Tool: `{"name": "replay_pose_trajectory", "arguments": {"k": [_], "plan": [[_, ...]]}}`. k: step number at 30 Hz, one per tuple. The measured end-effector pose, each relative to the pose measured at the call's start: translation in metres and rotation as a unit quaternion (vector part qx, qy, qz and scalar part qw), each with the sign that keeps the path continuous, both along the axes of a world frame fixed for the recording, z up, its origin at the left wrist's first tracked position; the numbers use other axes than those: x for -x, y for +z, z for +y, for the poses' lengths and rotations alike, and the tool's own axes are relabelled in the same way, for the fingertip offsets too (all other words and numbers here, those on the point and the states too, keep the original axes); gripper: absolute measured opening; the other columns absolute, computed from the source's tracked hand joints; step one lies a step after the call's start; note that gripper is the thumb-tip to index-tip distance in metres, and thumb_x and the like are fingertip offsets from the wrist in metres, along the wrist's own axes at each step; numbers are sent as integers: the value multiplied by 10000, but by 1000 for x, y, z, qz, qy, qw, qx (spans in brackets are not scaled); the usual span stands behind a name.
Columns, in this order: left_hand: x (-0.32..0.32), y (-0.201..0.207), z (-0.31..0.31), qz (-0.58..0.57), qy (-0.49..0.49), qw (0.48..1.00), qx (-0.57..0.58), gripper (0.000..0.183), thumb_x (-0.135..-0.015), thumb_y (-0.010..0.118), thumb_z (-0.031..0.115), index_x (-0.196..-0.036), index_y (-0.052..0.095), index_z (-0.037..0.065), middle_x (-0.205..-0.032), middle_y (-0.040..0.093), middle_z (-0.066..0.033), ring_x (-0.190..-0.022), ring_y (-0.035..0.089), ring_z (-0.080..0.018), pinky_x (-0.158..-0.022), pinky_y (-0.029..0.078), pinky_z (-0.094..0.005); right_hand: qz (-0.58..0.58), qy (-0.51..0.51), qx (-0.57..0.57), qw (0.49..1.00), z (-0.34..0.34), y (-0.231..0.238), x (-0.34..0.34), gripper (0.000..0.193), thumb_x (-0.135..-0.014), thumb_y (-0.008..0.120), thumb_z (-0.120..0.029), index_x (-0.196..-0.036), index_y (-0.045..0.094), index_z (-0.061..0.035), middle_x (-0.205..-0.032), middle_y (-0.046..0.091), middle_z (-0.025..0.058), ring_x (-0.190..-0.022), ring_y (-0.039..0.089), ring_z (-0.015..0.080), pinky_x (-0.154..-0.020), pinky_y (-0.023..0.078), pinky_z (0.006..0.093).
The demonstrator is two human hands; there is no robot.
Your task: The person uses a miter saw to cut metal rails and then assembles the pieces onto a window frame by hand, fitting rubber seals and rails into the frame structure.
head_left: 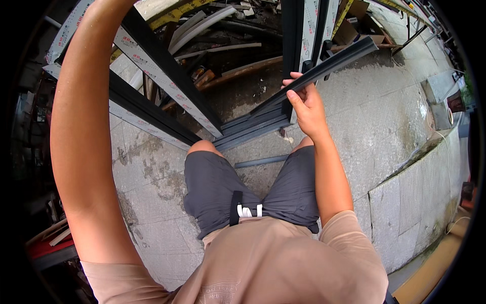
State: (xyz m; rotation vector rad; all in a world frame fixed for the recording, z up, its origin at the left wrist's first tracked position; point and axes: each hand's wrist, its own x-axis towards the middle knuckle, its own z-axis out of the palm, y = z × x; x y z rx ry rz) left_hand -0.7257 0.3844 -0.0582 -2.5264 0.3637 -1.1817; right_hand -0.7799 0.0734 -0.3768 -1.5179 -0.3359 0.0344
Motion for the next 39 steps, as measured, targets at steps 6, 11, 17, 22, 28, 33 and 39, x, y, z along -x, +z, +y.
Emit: {"name": "replay_pose_trajectory", "arguments": {"k": [6, 11, 17, 22, 28, 33, 39], "plan": [[-3, 20, 17, -12, 73, 997, -36, 745, -937, 729, 534, -1516, 510, 121, -1326, 679, -183, -1262, 643, -365, -1058, 484, -508, -2, 20, -112, 994, -3, 37, 0, 481, -1071, 660, -136, -1501, 478, -19, -1340, 681, 117, -1207, 640, 166, -1076, 490, 326], [-1, 24, 15, 10, 61, 998, -4, 762, -925, 746, 498, -1521, 506, 90, -1299, 673, -189, -1253, 630, -359, -1062, 479, -475, -30, 81, 53, 995, 9, 67, 10, 445, -1035, 679, -153, -1434, 526, -27, -1201, 723, 131, -1106, 699, 227, -974, 547, 372], [25, 30, -11, -8, 28, 1000, 8, 709, -934, 741, 485, -1465, 541, 60, -1247, 669, -179, -1185, 632, -358, -1012, 482, -479, -122, 105, 360, 919, 60, 86, -3, 420, -1013, 655, -306, -1295, 586, -2, -1118, 730, 272, -1139, 671, 483, -980, 522, 552], [84, 39, -56, -45, -8, 998, 32, 660, -846, 835, 342, -1391, 586, 67, -1112, 651, -134, -1066, 638, -335, -922, 469, -466, -59, 91, 241, 964, 106, 95, -46, 369, -1028, 665, -293, -1205, 608, 25, -1029, 729, 241, -1026, 721, 405, -890, 570, 495], [154, 43, -82, -26, -15, 996, 79, 656, -809, 847, 257, -1390, 585, 102, -1106, 608, -95, -1009, 586, -305, -887, 416, -447, 30, 142, -201, 969, 189, 147, -100, 263, -1074, 642, -227, -1221, 617, -12, -1171, 692, 86, -1025, 692, 183, -839, 613, 363], [184, 43, -107, -19, -29, 995, 93, 705, -795, 853, 268, -1438, 592, 146, -1103, 601, -62, -988, 571, -272, -886, 395, -436, 69, 166, -402, 898, 180, 205, -148, 312, -1077, 660, -269, -1267, 557, -44, -1172, 651, 122, -981, 682, 224, -862, 626, 406], [202, 34, -125, -49, -9, 994, 93, 642, -813, 825, 336, -1410, 660, 170, -1128, 637, -44, -986, 593, -237, -896, 386, -418, 79, 78, -375, 920, 182, 242, -180, 220, -1125, 579, -245, -1158, 535, -32, -1136, 667, 118, -1036, 713, 278, -946, 636, 447]]}}
